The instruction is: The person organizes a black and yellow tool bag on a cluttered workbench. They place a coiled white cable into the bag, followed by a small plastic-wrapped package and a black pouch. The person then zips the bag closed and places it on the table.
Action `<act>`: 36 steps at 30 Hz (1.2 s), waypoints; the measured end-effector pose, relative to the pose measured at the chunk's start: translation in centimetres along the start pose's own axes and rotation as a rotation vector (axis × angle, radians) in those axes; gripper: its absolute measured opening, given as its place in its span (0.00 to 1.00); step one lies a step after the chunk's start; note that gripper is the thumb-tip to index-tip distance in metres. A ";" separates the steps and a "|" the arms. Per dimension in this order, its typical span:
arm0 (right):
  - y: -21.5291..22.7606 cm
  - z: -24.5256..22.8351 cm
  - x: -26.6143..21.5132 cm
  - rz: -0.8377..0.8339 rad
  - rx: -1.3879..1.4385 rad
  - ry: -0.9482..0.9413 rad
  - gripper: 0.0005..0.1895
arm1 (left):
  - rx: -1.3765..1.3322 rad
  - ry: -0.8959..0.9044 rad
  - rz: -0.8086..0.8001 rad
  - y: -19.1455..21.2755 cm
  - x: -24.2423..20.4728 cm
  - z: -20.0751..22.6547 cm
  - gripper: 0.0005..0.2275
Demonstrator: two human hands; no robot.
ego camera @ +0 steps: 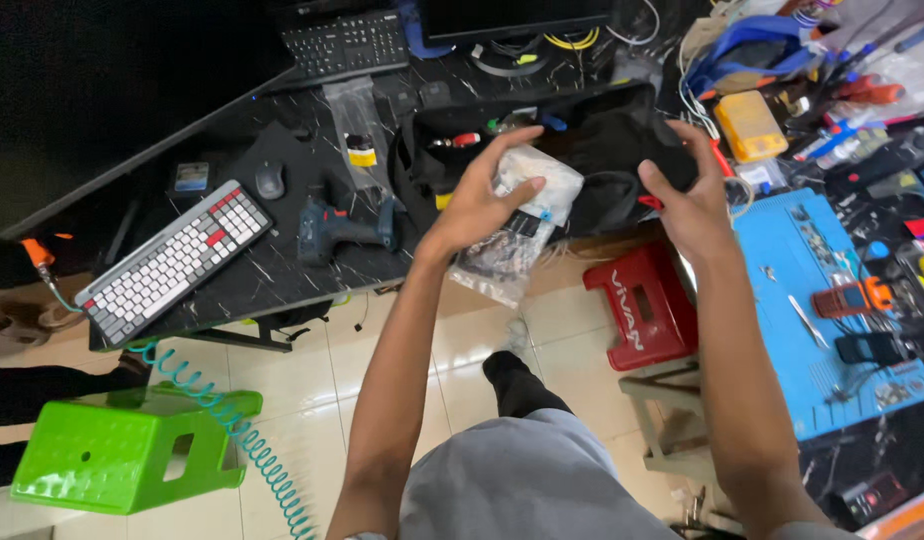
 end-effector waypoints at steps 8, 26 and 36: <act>-1.9 1.9 16.3 0.024 0.133 -0.060 0.26 | 0.464 0.415 -0.292 8.6 12.4 -3.2 0.42; -5.1 4.2 24.8 -0.388 -0.059 -0.001 0.27 | 1.395 0.378 -0.722 1.2 17.7 -20.6 0.12; -16.2 12.9 19.0 -1.329 -0.959 -0.365 0.32 | 1.421 0.337 -0.600 4.1 22.7 -21.3 0.10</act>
Point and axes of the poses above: each hand's wrist, its own x-axis towards the middle knuckle, its own y-axis out of the back of the hand, z = x × y, the point moved 7 cm from there along x, towards the middle knuckle, and after that the axes turned 6 degrees about z, right-handed, at the moved point
